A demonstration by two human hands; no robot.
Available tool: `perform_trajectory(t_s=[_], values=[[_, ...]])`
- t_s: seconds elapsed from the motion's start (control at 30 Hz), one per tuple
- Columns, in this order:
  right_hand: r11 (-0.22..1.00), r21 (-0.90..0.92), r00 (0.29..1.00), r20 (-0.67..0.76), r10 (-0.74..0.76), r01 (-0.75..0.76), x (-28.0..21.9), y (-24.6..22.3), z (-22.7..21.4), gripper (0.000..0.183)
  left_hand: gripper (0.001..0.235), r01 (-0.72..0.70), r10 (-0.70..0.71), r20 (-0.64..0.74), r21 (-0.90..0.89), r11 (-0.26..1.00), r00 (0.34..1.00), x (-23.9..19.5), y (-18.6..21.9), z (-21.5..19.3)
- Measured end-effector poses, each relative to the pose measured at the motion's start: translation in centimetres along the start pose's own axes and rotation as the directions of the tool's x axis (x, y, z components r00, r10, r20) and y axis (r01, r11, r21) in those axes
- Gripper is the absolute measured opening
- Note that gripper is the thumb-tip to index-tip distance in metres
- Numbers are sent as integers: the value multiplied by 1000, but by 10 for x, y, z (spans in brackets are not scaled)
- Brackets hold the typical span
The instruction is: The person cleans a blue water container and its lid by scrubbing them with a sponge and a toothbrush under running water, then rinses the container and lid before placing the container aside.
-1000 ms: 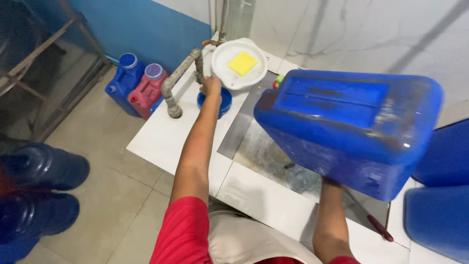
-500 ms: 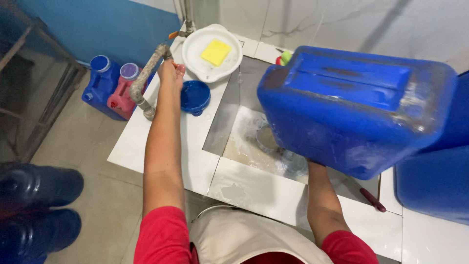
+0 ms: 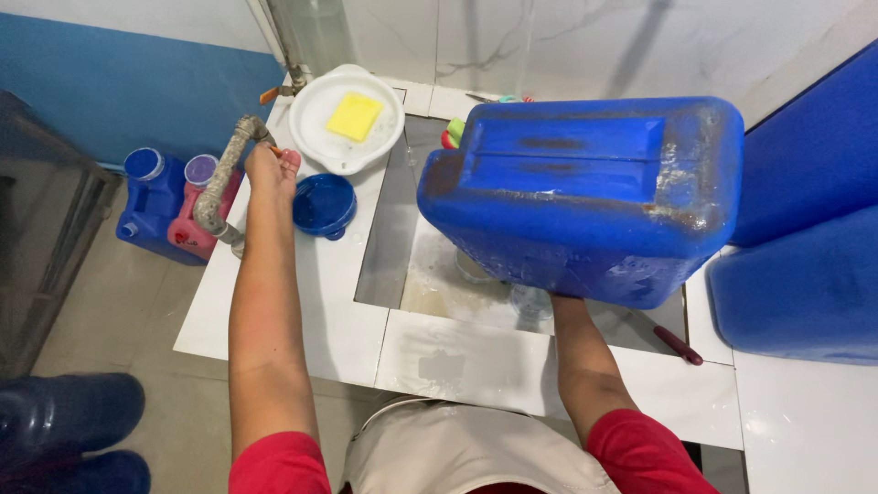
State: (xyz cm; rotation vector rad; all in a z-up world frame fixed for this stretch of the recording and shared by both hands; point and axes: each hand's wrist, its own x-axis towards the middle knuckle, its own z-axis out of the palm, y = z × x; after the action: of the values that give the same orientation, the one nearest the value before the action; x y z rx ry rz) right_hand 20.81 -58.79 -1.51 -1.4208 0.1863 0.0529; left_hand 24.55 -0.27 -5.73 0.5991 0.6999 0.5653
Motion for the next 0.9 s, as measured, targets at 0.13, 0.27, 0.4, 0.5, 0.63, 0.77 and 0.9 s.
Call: perform_trajectory(t_s=[0.13,0.27,0.4,0.5,0.63,0.77,0.9], values=[[1000,-2,1000,5,9,-9,1,2,0,52,20,-4,5,-14,71,997,1000,-11,0,3],[1000,-6,1000,4,16,-16,-2,6,0,52,19,-59,55,41,106,993,998,-22,0,5],[1000,-5,1000,6,5,-5,-3,5,1,52,19,-131,119,64,231,964,991,-35,5,9],[1000,-4,1000,10,6,-6,-4,6,1,52,16,-187,159,120,275,943,980,-47,5,11],[1000,0,1000,18,9,-9,-4,7,3,53,13,-223,203,94,350,910,975,-56,-1,14],[1000,6,1000,27,13,-13,-3,9,5,53,22,-334,336,105,569,751,936,-57,-6,11],[1000,17,1000,29,11,-11,1,6,8,53,28,-516,643,385,857,18,662,-69,-11,11]])
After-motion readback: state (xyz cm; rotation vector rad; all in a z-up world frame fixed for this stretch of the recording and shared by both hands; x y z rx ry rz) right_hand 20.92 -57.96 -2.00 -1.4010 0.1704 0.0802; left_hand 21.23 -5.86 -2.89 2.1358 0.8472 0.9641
